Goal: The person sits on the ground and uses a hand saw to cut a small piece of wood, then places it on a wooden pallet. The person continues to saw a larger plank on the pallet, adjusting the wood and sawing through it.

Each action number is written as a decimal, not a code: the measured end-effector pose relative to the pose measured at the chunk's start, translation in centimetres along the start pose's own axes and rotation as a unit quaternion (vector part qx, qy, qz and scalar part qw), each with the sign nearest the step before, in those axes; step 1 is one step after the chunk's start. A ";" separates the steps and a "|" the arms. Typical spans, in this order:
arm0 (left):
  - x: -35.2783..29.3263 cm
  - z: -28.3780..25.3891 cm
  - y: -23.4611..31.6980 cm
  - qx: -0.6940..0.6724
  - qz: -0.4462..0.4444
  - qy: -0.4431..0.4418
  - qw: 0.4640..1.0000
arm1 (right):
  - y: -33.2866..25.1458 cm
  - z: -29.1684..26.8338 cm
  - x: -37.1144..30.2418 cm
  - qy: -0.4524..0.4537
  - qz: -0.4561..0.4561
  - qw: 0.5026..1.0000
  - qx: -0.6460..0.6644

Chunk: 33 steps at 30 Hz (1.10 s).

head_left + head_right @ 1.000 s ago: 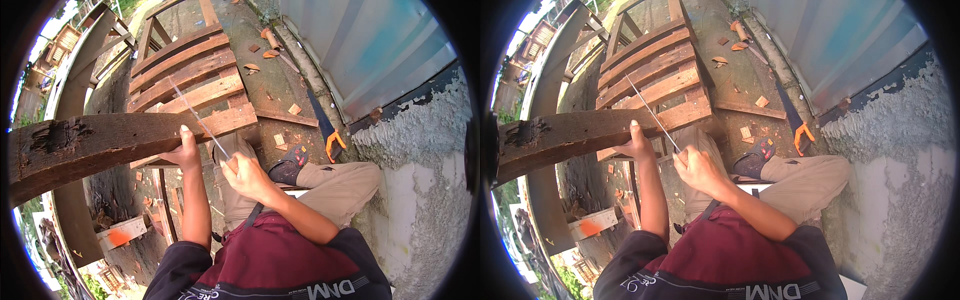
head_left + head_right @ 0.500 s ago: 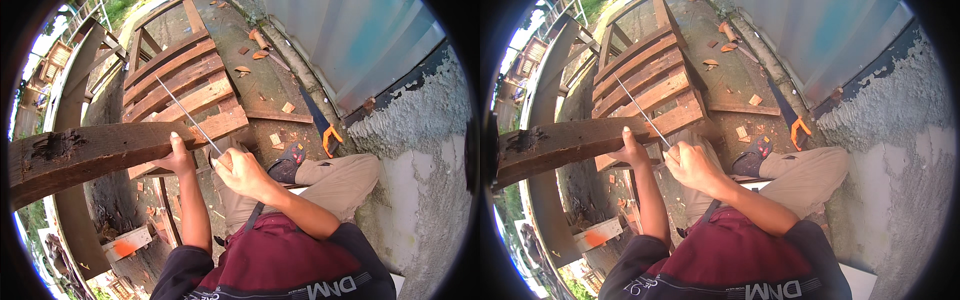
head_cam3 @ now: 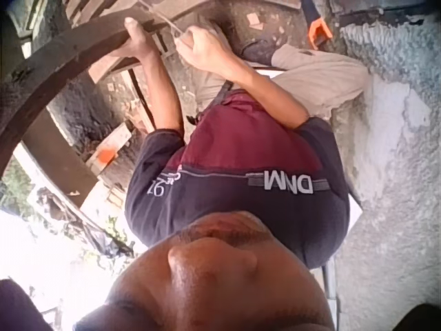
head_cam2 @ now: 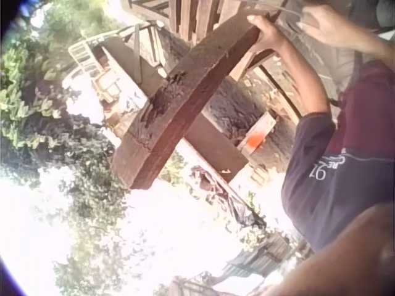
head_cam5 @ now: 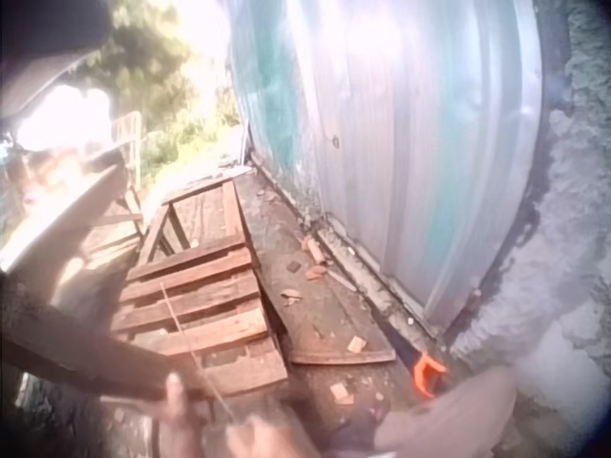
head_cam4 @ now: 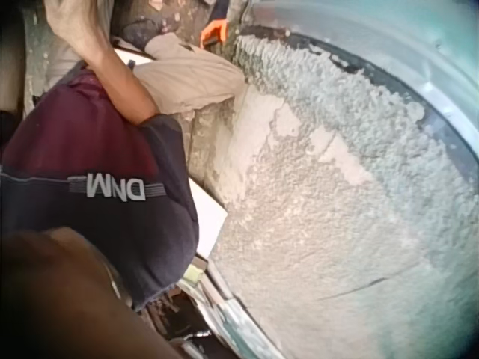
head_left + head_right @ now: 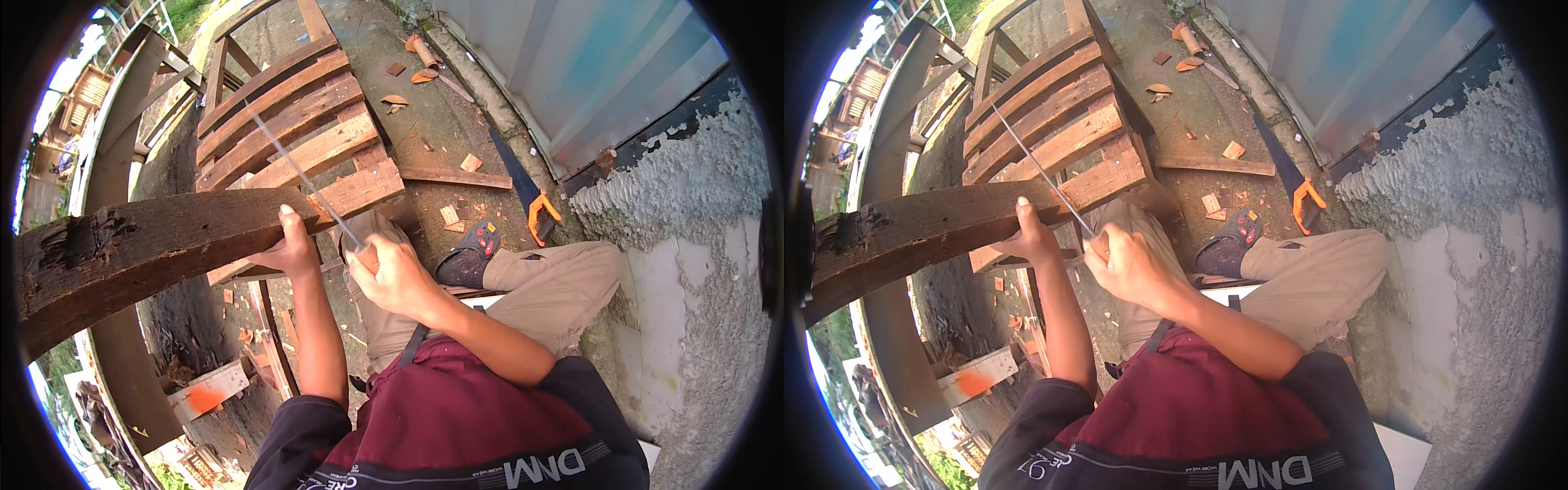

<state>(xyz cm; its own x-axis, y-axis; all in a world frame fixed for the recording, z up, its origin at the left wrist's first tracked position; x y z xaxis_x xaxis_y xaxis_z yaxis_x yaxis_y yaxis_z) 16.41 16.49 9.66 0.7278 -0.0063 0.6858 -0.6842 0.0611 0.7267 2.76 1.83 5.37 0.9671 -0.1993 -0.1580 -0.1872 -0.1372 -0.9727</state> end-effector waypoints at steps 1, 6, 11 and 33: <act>0.4 0.3 0.5 -0.008 0.003 0.002 1.000 | 2.1 0.8 0.3 -0.023 0.010 0.999 -0.022; 0.3 -0.8 0.2 -0.030 -0.039 0.011 0.999 | -0.3 -0.4 -0.4 -0.001 -0.036 0.999 0.032; 0.8 -0.7 0.3 -0.031 -0.024 0.043 0.998 | 3.0 2.0 0.2 -0.078 0.027 0.996 -0.042; 1.0 0.0 0.3 -0.010 -0.030 0.027 0.999 | 3.1 1.2 1.1 -0.072 0.016 0.997 -0.022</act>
<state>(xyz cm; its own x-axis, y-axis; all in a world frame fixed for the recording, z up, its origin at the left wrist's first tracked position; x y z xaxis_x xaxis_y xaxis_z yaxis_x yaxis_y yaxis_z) 16.91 16.48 10.61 0.7692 0.0430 0.6376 -0.6387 0.0824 0.7650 3.44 2.31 1.95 0.9746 -0.0642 -0.2145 -0.2226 -0.1753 -0.9590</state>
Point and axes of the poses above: each hand's wrist, its own x-axis towards the middle knuckle, its own z-axis out of the palm, y = z × x, the point moved 9 cm from there along x, towards the middle knuckle, and after that the axes turned 10 degrees about -y, right-handed, at the moved point
